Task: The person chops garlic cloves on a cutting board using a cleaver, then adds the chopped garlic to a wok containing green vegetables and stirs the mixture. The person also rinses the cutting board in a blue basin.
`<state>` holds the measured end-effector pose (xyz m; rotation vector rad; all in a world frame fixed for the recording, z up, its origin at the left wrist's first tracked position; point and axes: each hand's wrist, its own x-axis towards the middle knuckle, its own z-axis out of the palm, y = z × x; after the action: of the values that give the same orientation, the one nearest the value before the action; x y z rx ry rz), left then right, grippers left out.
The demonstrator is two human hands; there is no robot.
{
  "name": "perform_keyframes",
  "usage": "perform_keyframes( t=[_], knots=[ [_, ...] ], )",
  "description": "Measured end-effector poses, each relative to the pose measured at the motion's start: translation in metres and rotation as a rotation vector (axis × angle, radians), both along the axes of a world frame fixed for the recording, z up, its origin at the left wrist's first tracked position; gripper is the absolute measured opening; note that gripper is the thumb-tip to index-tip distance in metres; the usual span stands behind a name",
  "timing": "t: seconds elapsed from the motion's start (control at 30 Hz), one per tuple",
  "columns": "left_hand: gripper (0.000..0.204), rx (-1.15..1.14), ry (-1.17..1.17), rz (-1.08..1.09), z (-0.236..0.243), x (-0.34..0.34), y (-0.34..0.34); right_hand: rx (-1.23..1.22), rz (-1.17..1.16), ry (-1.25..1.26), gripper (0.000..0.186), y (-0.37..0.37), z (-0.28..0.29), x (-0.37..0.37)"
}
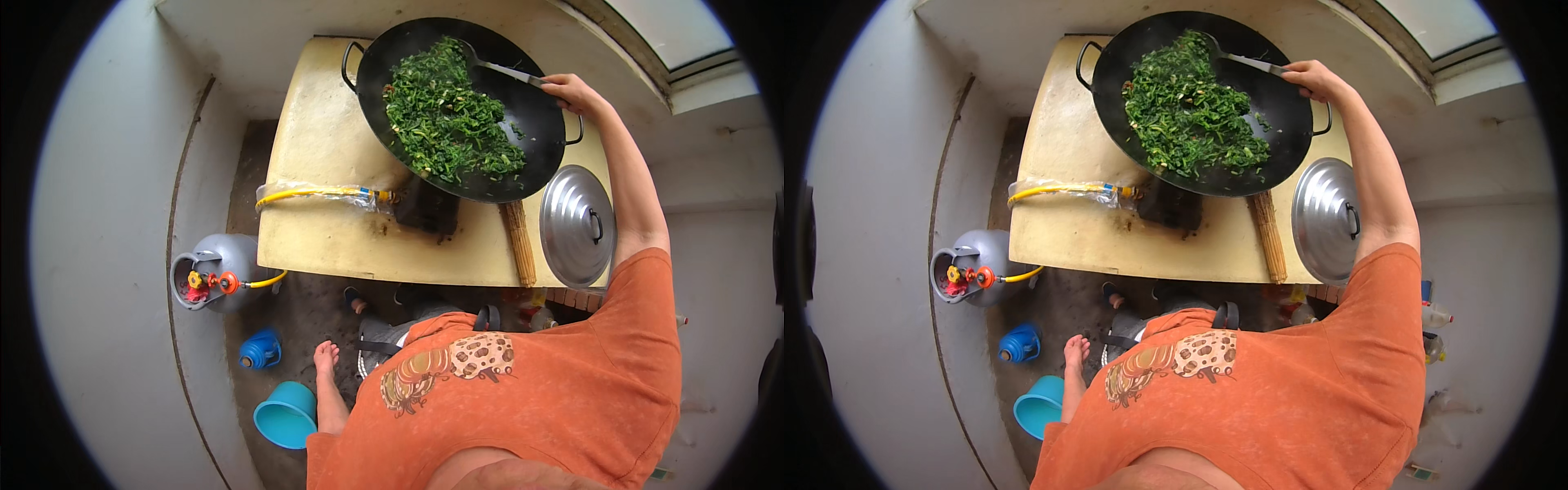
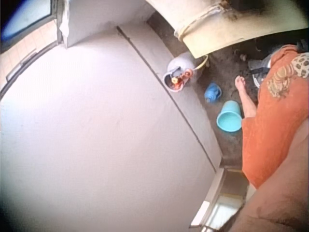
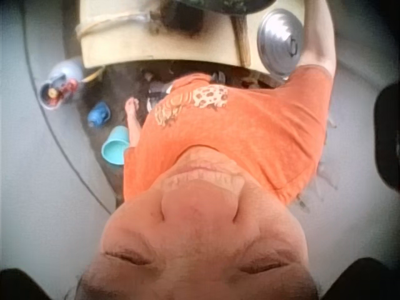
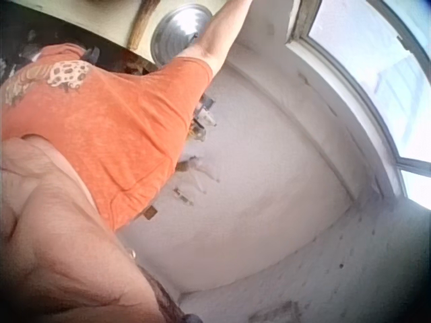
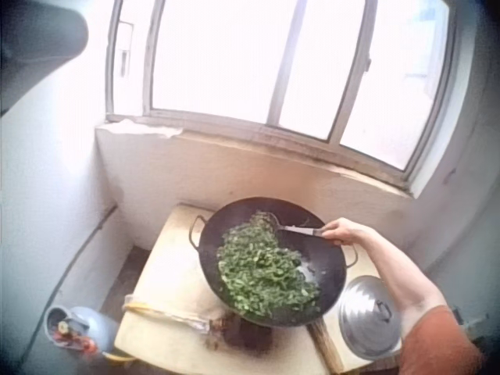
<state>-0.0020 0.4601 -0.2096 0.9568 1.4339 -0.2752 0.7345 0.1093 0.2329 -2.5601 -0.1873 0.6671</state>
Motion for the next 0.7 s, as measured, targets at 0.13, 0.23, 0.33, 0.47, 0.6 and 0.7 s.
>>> perform_keyframes(
  t=[0.13,0.23,0.33,0.47,0.6,0.7],
  knots=[
    [0.018,0.002,0.025,0.042,0.001,-0.011,-0.009,-0.335,0.553,-0.583,0.042,0.033,0.006,-0.067],
    [0.017,-0.024,0.074,0.044,-0.008,-0.014,-0.021,-0.682,0.672,-0.765,0.044,0.025,0.023,-0.152],
    [0.016,-0.081,0.101,0.049,-0.017,-0.009,-0.034,-0.548,0.553,-0.908,0.044,-0.009,0.044,-0.187],
    [0.015,-0.104,0.065,0.049,-0.019,0.005,-0.038,0.068,-0.118,-0.205,0.04,-0.059,0.059,-0.148],
    [0.017,-0.068,0.005,0.078,-0.03,0.002,-0.028,-0.061,-0.301,-0.087,0.043,-0.077,0.063,-0.098],
    [0.016,-0.038,0.014,0.098,-0.02,-0.003,-0.021,-0.123,-0.355,-0.007,0.042,-0.063,0.057,-0.073]
  ],
)
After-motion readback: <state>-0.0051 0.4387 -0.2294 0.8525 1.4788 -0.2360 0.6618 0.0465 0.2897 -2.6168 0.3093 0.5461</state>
